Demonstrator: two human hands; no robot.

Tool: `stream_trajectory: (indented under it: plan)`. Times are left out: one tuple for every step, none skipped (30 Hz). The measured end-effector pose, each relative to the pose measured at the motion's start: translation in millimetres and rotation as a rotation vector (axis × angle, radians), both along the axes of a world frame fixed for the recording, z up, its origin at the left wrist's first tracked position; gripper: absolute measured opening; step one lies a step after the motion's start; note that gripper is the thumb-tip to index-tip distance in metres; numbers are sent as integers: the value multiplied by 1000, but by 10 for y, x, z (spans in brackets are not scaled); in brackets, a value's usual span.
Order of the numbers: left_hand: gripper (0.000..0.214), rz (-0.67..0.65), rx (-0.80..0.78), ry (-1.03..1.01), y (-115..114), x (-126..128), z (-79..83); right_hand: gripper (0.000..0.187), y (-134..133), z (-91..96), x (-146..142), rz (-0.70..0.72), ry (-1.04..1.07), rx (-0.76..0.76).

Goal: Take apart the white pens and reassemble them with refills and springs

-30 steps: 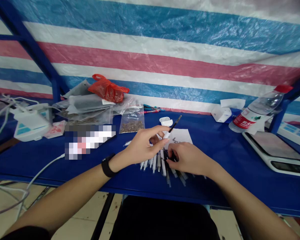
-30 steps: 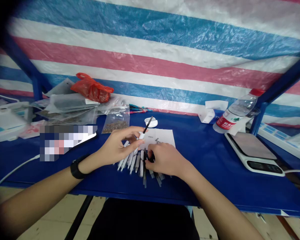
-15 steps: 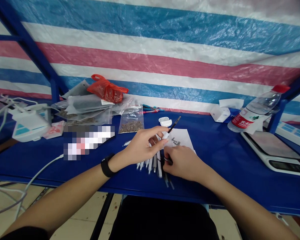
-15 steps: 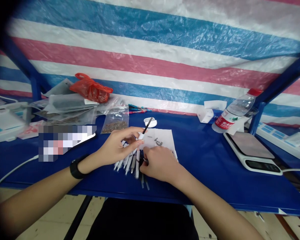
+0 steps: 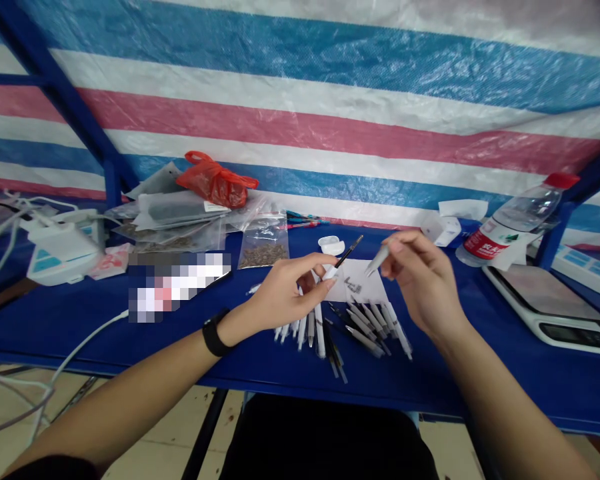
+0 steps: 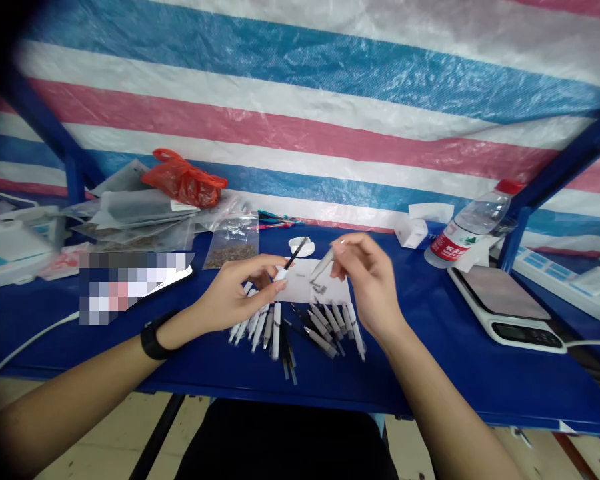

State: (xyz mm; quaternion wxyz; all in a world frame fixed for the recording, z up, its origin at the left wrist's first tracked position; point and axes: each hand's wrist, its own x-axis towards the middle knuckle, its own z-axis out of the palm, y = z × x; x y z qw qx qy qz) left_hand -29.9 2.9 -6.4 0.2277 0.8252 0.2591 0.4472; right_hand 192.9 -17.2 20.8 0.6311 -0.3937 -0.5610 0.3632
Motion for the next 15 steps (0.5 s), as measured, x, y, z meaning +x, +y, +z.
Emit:
stream_trajectory:
  plan:
    - [21,3,7,13,2,0,-6,20,3,22,18,-61,65,55]
    - [21,2,20,25,4,1,-10,18,3,43,35,-102,106,97]
    - [21,-2,34,37,5,4,-13,17,2,64,51,-124,128,124]
    - [21,-8,47,48,4,8,-14,16,0,81,68,-131,136,139]
    - [21,-12,60,56,3,12,-14,15,-1,94,84,-128,132,144]
    - [21,-11,71,63,1,17,-12,14,-2,102,99,-121,124,145]
    - [21,-7,79,68,-1,21,-11,14,-1,106,111,-117,115,148]
    - [21,-1,85,72,-3,24,-10,14,0,105,120,-117,107,154]
    - [21,5,91,77,-4,27,-9,15,2,100,124,-119,99,165]
    - [21,9,95,86,-4,28,-10,15,3,94,124,-118,91,176]
    - [22,12,100,99,-3,28,-11,16,4,87,119,-115,83,187]
    - [22,15,107,114,-2,27,-13,16,3,81,111,-108,74,197]
    - [22,20,116,128,-1,26,-15,16,0,76,101,-104,64,208]
    - [22,26,124,141,1,25,-18,17,-4,73,91,-104,50,218]
    - [22,31,129,154,3,24,-21,17,-10,71,81,-110,33,223]
